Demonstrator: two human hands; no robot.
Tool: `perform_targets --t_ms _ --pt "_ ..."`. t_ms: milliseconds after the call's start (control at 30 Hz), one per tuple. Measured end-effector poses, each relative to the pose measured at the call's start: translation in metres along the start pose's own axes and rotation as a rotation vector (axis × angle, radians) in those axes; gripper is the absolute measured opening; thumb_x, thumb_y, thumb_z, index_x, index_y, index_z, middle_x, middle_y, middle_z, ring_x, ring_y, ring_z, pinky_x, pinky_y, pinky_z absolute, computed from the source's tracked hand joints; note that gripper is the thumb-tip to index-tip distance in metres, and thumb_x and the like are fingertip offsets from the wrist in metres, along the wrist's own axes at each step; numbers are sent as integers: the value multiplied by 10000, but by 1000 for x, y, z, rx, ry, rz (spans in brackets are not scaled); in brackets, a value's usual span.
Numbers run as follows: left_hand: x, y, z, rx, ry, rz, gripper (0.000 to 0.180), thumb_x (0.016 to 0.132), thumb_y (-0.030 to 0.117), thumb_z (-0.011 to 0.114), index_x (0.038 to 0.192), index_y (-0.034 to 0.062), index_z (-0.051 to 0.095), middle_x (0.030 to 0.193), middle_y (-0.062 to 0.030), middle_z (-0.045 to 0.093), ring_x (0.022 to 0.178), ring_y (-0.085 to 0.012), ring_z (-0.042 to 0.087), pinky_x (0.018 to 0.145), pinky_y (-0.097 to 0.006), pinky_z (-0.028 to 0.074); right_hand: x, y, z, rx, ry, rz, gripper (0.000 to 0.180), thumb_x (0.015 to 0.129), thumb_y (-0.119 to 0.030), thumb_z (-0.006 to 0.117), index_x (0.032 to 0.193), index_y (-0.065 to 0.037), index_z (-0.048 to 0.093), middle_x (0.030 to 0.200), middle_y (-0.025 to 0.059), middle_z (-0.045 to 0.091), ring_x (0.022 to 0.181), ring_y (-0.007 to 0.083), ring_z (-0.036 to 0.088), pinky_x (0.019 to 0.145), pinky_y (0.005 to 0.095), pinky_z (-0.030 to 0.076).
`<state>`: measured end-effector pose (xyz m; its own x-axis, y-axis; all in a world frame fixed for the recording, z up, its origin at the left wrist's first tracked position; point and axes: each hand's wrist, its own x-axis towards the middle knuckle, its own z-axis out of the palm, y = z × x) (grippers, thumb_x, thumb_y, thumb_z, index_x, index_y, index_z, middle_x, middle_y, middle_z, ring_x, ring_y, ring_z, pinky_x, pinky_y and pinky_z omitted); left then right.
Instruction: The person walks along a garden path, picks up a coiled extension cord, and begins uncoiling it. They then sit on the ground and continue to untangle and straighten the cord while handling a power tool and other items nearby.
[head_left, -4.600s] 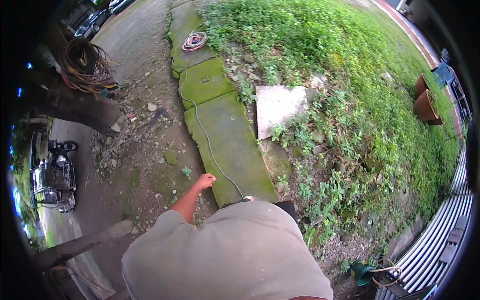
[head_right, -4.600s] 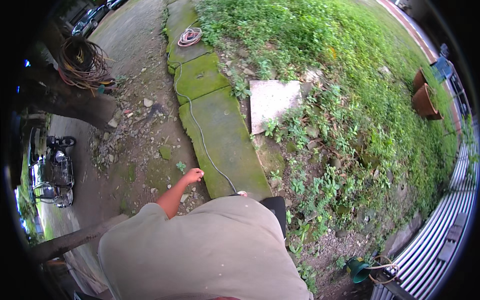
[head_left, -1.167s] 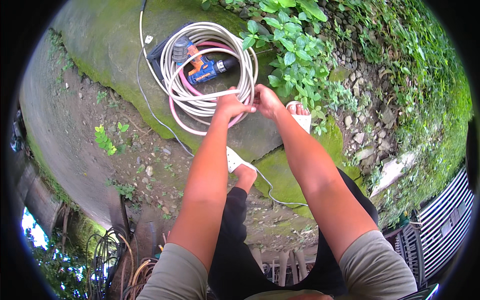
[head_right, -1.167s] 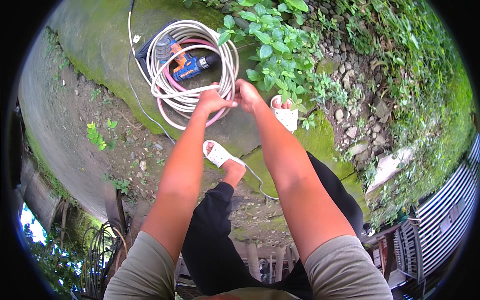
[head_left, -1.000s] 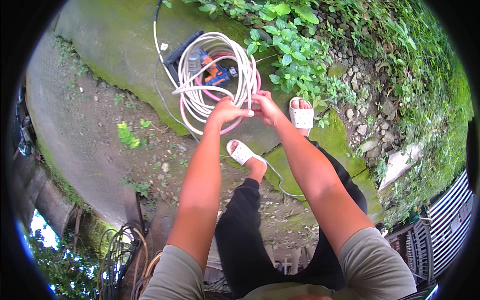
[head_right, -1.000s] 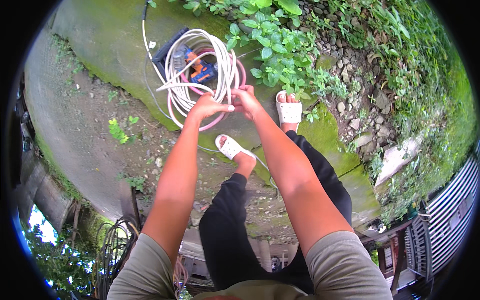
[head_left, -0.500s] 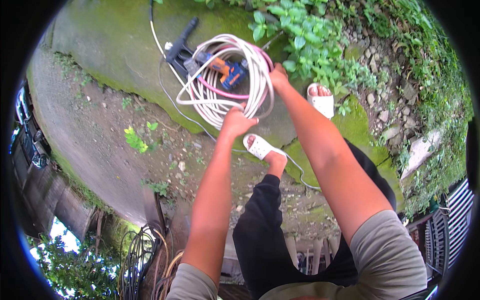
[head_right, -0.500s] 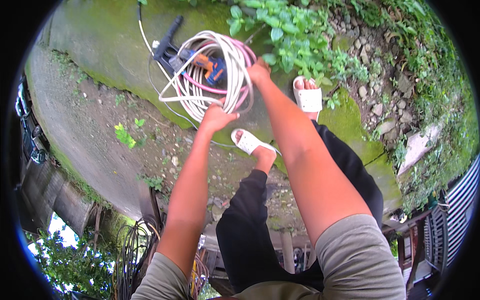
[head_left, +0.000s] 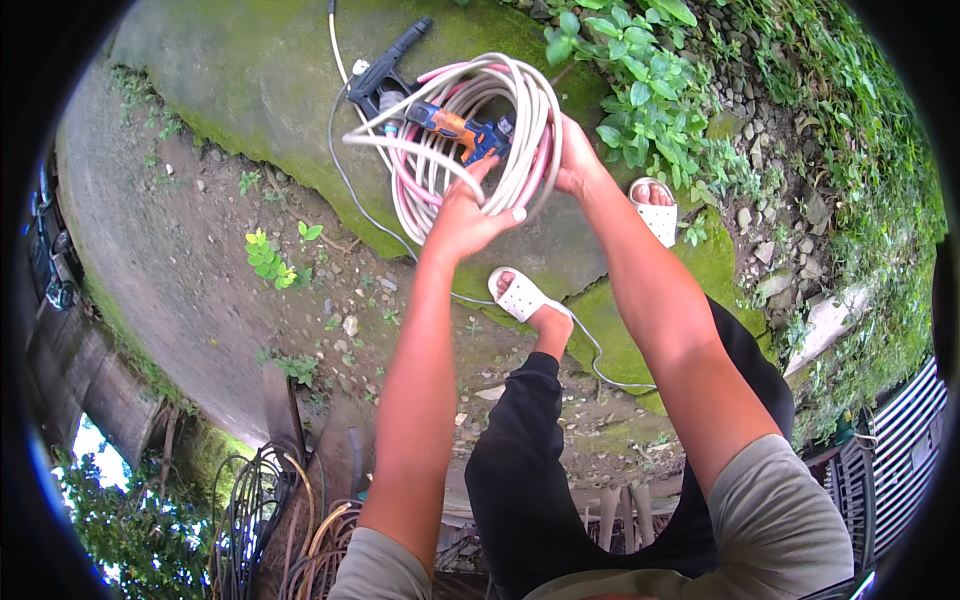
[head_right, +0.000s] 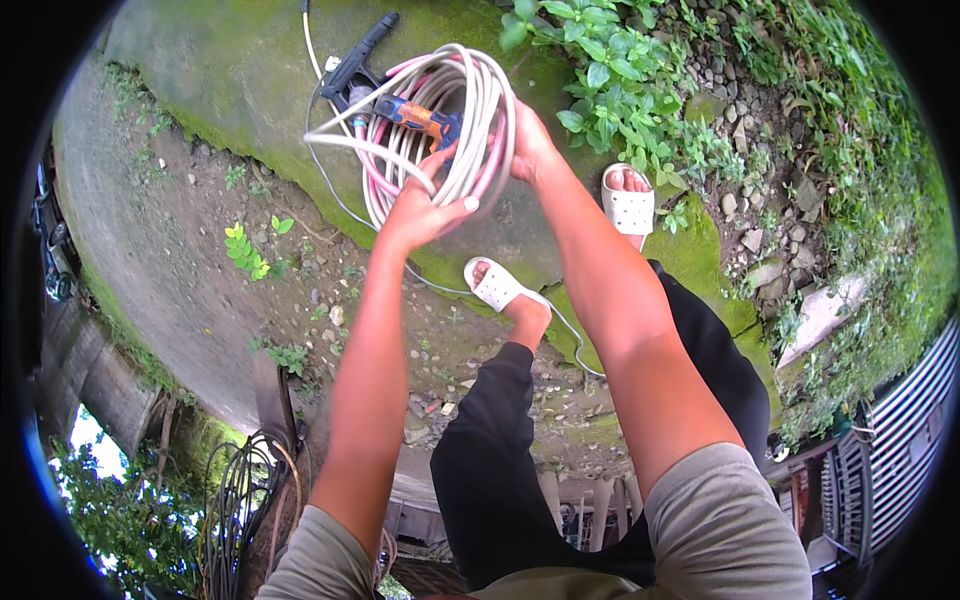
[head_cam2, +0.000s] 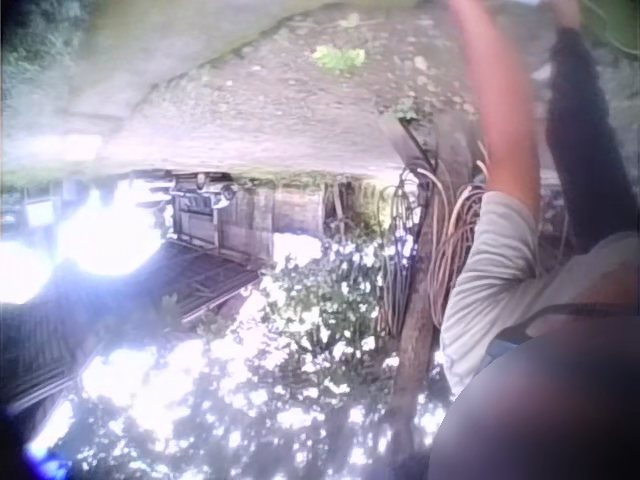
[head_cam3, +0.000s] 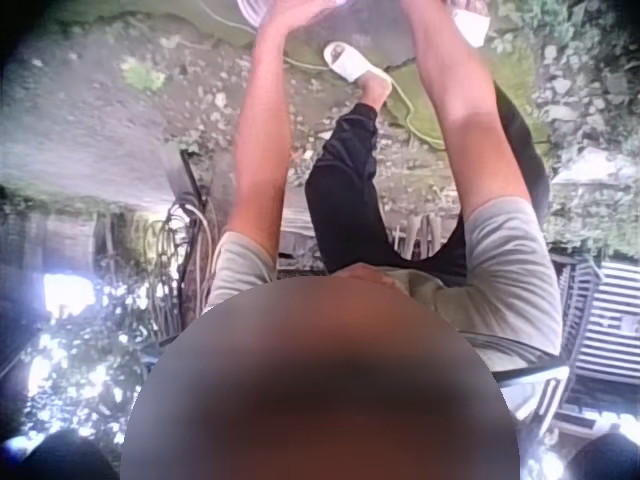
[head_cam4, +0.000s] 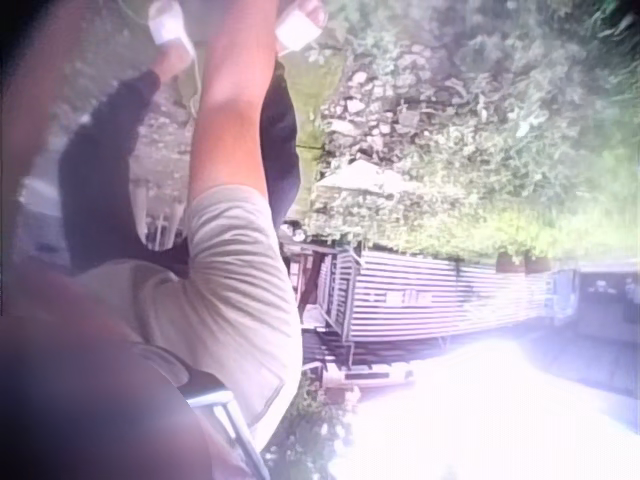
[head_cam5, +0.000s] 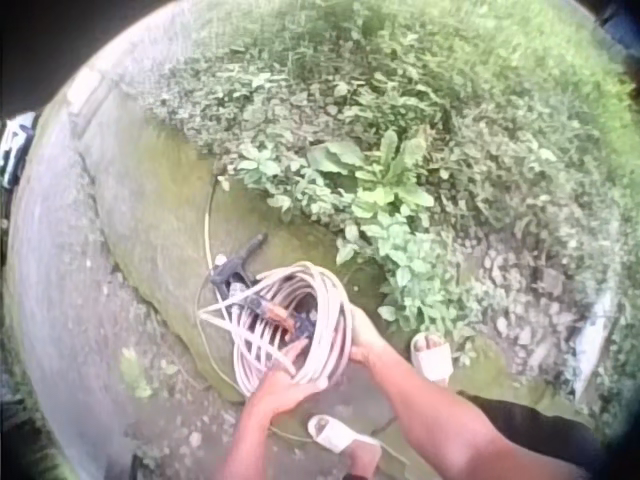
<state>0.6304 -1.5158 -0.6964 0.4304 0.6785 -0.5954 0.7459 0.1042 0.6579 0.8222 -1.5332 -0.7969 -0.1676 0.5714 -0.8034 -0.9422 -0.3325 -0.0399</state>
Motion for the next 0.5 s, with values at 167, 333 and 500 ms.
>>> perform_targets --t_ms 167,333,500 --pt "20 -10 25 -111 -374 -290 829 737 404 850 1460 105 575 1299 -186 716 1258 -343 652 1179 -459 362 -15 8 11 -57 92 -134 521 1084 -547 424 1136 -109 702 873 121 718 736 260 710 705 432 646" --pt "21 -2 32 64 -367 -305 705 704 404 802 1337 120 674 1195 -163 758 1184 -340 688 1163 -505 346 4 5 -50 249 -95 121 483 1099 -376 433 1330 11 604 1131 259 690 1043 423 707 949 530 617" --pt "30 8 23 -228 -396 -272 575 711 258 779 1234 38 686 1143 -184 750 1094 -305 701 987 -355 517 41 5 -77 112 95 -61 326 1106 -115 415 1348 36 571 1214 233 704 1028 312 743 912 467 643"
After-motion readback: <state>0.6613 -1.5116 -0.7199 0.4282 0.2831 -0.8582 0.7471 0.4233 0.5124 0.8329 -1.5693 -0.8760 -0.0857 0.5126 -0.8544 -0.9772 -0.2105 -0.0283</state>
